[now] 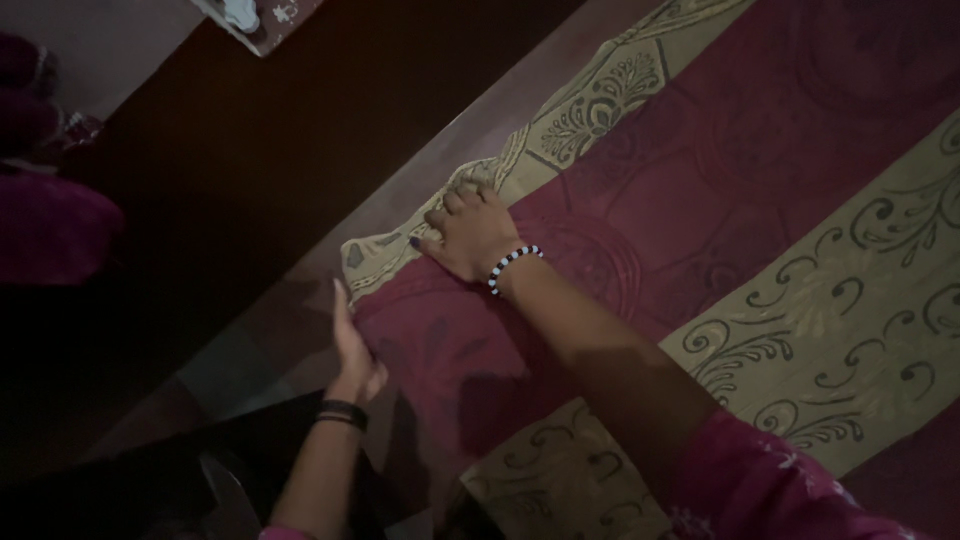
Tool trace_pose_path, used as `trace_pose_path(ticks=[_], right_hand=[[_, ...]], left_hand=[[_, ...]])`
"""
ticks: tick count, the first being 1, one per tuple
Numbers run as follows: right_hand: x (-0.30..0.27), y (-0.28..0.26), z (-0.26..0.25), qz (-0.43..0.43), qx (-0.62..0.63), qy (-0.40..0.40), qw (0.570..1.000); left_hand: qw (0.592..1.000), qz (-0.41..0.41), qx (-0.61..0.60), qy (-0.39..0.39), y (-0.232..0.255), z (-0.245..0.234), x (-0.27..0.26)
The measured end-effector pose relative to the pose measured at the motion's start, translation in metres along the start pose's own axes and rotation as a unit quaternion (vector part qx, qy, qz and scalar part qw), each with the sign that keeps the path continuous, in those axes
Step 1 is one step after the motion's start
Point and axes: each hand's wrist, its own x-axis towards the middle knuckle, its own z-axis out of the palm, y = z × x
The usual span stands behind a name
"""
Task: The person smooths a patterned bed sheet on a bed by hand, pressing and tucking the edges along the sides and corners. The sheet is adjusted repeatedly to remove wrinkles and align the pattern.
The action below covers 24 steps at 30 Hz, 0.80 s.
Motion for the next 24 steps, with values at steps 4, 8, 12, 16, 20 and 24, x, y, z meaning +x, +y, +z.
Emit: trace_pose_path(ticks=[4,8,12,16,20,24], right_hand=[[-0.001,-0.001,-0.007,-0.012,-0.018,0.003,1.000],[-0.002,-0.004,-0.018,0.012,-0.019,-0.012,1.000],[0.004,-0.014,-0.026,0.029,-0.039,-0.009,0.999],[0.014,-0.014,-0.038,0.044,-0.043,-0.078,0.995],[0.030,-0.003,-0.046,0.044,-0.001,-0.180,0.983],[0.034,0.005,-0.029,0.032,0.012,-0.161,0.986]], left_hand=[[0.998,-0.060,-0.010,0.027,0.006,0.003,-0.010],[0.992,-0.098,-0.067,-0.051,0.011,-0.011,-0.013],[0.997,-0.064,-0.029,-0.032,0.006,-0.005,-0.014],[0.997,-0.038,-0.059,-0.043,0.004,0.001,-0.013],[0.999,-0.021,-0.047,-0.013,0.004,0.007,0.005],[0.997,-0.068,0.027,-0.004,0.001,-0.008,0.028]])
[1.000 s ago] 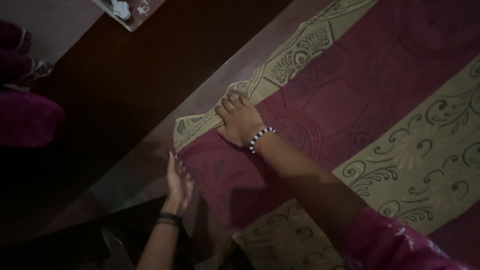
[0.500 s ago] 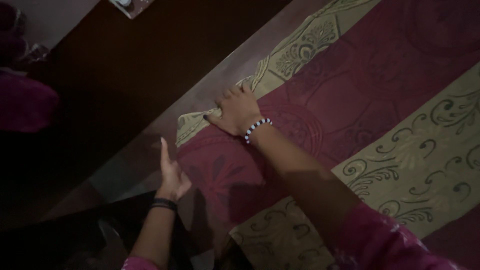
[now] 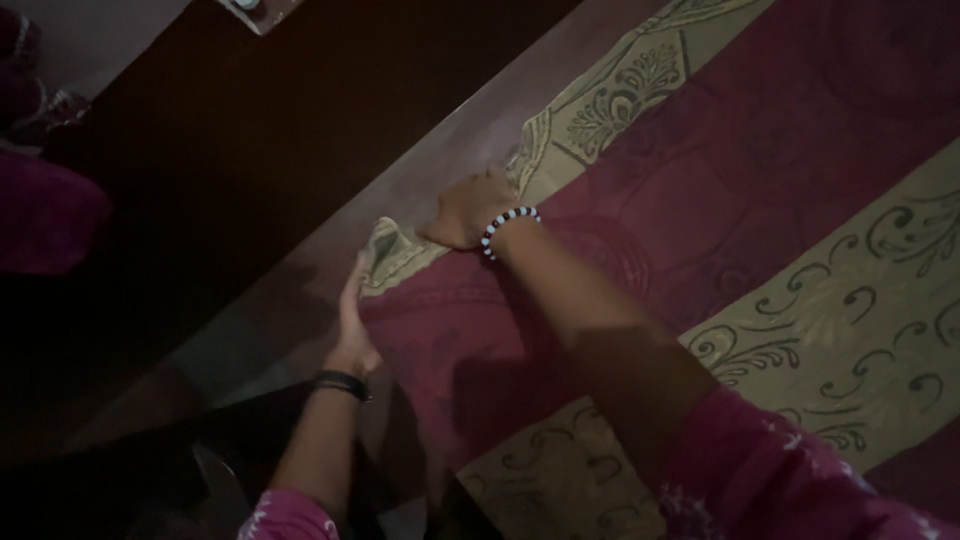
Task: The person smooths a patterned bed sheet on a bed by hand, pressing and tucking the edges along the sides and corners. The sheet is adjusted repeatedly to remove wrinkles and align the pattern.
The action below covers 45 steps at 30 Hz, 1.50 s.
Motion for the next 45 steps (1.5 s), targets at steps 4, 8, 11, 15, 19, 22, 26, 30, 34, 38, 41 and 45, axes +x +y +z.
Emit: trace_pose_path(ticks=[4,8,11,15,19,22,26,30,34,38,41,45], right_hand=[[0.004,0.004,0.028,-0.028,0.021,0.129,0.991],[-0.010,0.006,0.050,0.016,0.162,0.251,0.954],[-0.040,0.006,0.064,0.074,0.182,0.378,0.904],[-0.083,0.008,0.084,0.133,0.168,0.401,0.891],[-0.100,-0.006,0.093,0.145,0.137,0.315,0.928],[-0.116,-0.030,0.094,-0.037,0.136,0.208,0.968],[-0.128,-0.029,0.100,-0.145,0.116,0.284,0.941],[-0.142,0.001,0.113,0.109,0.270,0.425,0.857],[-0.162,0.063,0.140,0.415,0.201,0.426,0.778],[-0.186,0.066,0.176,0.401,0.137,0.277,0.862],[-0.177,0.044,0.167,0.349,0.129,0.187,0.909],[-0.161,0.017,0.142,0.217,0.163,0.169,0.947]], left_hand=[[0.992,-0.069,0.096,0.041,0.001,-0.049,0.044],[0.910,-0.001,0.380,0.166,0.011,-0.100,0.077],[0.898,0.055,0.379,0.219,0.002,-0.129,0.104],[0.889,0.122,0.355,0.263,-0.017,-0.155,0.149],[0.948,0.146,0.063,0.275,-0.031,-0.127,0.163],[0.885,0.208,0.244,0.337,-0.013,-0.092,0.124],[0.766,0.391,0.430,0.275,0.021,-0.009,0.056],[0.759,0.360,0.541,0.051,0.036,0.054,0.046],[0.623,0.339,0.690,0.145,0.017,0.071,0.050],[0.578,0.383,0.695,0.190,0.002,0.068,0.049],[0.562,0.412,0.691,0.192,0.002,0.071,0.054],[0.532,0.379,0.721,0.232,-0.001,0.067,0.059]])
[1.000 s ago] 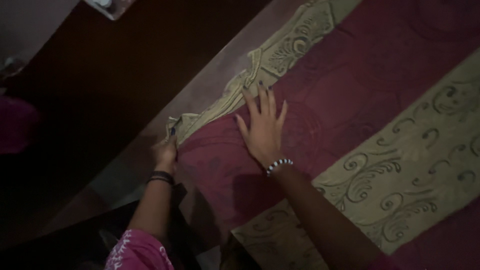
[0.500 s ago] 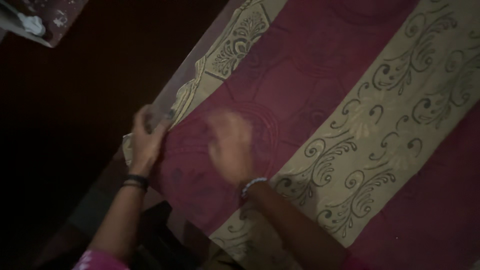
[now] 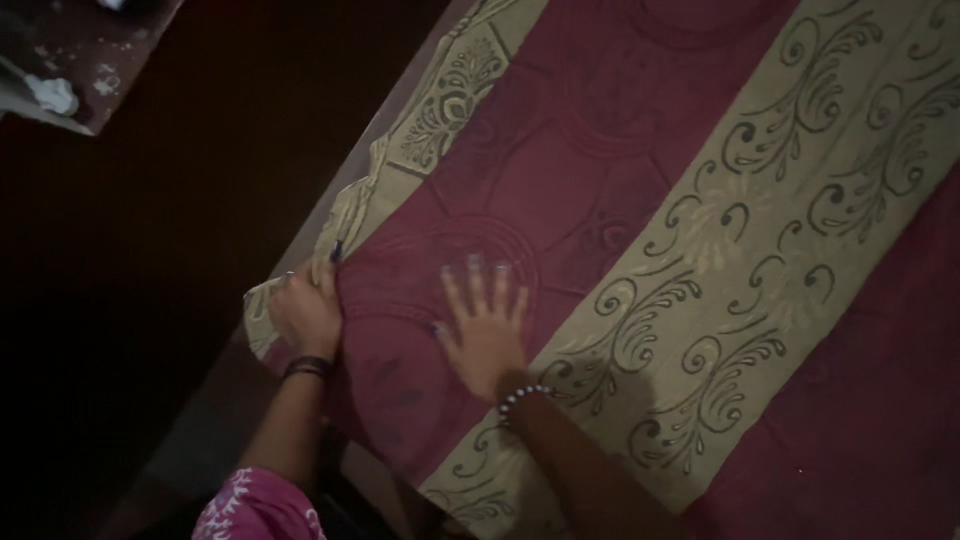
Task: The person smooths a patterned bed sheet on a bed by hand, pressing and tucking the edges along the sides and corners. The sheet is adjusted repeatedly to remove wrinkles and align the pattern.
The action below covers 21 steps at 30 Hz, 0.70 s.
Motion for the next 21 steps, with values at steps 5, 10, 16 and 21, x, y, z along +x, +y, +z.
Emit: trace_pose_path(ticks=[5,10,16,21], right_hand=[[0.000,0.001,-0.006,-0.260,-0.053,-0.040,0.963],[0.024,0.040,-0.022,-0.291,-0.042,0.061,0.954],[0.036,0.065,-0.028,0.139,0.032,0.123,0.982],[0.006,0.027,-0.012,-0.036,-0.021,0.003,0.999]], left_hand=[[0.996,-0.060,-0.057,-0.044,-0.005,0.002,0.008],[0.990,-0.079,-0.103,-0.059,-0.005,0.001,0.014],[0.986,-0.097,-0.108,-0.083,-0.010,0.007,0.020],[0.990,-0.009,-0.119,-0.080,-0.024,0.014,0.023]])
